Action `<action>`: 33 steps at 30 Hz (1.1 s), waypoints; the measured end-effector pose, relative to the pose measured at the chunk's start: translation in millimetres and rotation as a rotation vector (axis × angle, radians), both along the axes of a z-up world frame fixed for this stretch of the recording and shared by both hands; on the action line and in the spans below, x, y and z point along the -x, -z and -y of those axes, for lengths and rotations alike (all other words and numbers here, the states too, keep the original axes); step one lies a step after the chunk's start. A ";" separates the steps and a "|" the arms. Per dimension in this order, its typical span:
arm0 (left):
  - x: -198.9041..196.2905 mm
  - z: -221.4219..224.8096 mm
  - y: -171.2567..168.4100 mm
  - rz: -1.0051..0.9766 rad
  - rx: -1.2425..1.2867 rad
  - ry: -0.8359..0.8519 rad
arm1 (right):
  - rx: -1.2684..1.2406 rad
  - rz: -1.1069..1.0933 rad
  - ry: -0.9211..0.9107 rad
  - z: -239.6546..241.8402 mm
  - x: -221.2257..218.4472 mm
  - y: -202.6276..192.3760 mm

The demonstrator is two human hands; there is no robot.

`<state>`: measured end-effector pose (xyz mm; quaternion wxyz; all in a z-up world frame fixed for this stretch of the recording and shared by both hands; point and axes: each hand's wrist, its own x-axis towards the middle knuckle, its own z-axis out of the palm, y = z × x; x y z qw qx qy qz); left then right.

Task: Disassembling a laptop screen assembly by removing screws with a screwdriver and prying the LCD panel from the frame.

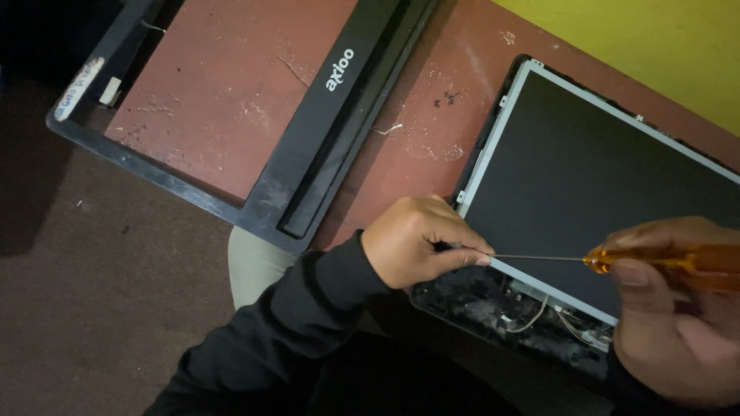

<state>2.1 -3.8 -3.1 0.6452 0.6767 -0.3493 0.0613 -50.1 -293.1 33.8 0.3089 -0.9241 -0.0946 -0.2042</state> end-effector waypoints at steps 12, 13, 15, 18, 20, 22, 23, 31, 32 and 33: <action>0.6 -2.8 11.3 0.053 -0.030 -0.021 | 0.025 0.119 0.138 33.6 -14.8 42.9; 0.5 -2.8 13.4 0.092 -0.044 -0.027 | -0.129 0.025 -0.127 -3.1 -22.7 3.3; 1.5 -2.9 16.9 0.132 -0.059 -0.031 | -0.286 -0.063 -0.395 -53.1 -22.1 -50.6; 3.8 -3.1 20.4 0.158 -0.056 -0.056 | -0.085 -0.176 -0.369 -79.1 -19.3 -66.9; 6.0 -2.9 22.9 0.161 -0.072 -0.089 | -0.036 -0.157 -0.467 -85.0 -20.6 -58.1; 7.1 -2.2 25.4 0.176 -0.072 -0.088 | -0.016 -0.128 -0.473 -91.4 -23.6 -53.5; 7.9 -1.7 26.7 0.189 -0.071 -0.088 | 0.005 -0.100 -0.479 -94.4 -24.8 -51.1; 15.2 6.6 10.2 0.169 -0.102 -0.125 | -0.075 -0.055 -0.368 -89.8 -24.2 -26.2; 15.6 8.7 11.4 0.161 -0.110 -0.147 | -0.079 -0.018 -0.399 -94.3 -25.7 -30.2; 17.1 8.2 11.1 0.166 -0.111 -0.146 | -0.079 -0.014 -0.398 -94.1 -23.7 -36.6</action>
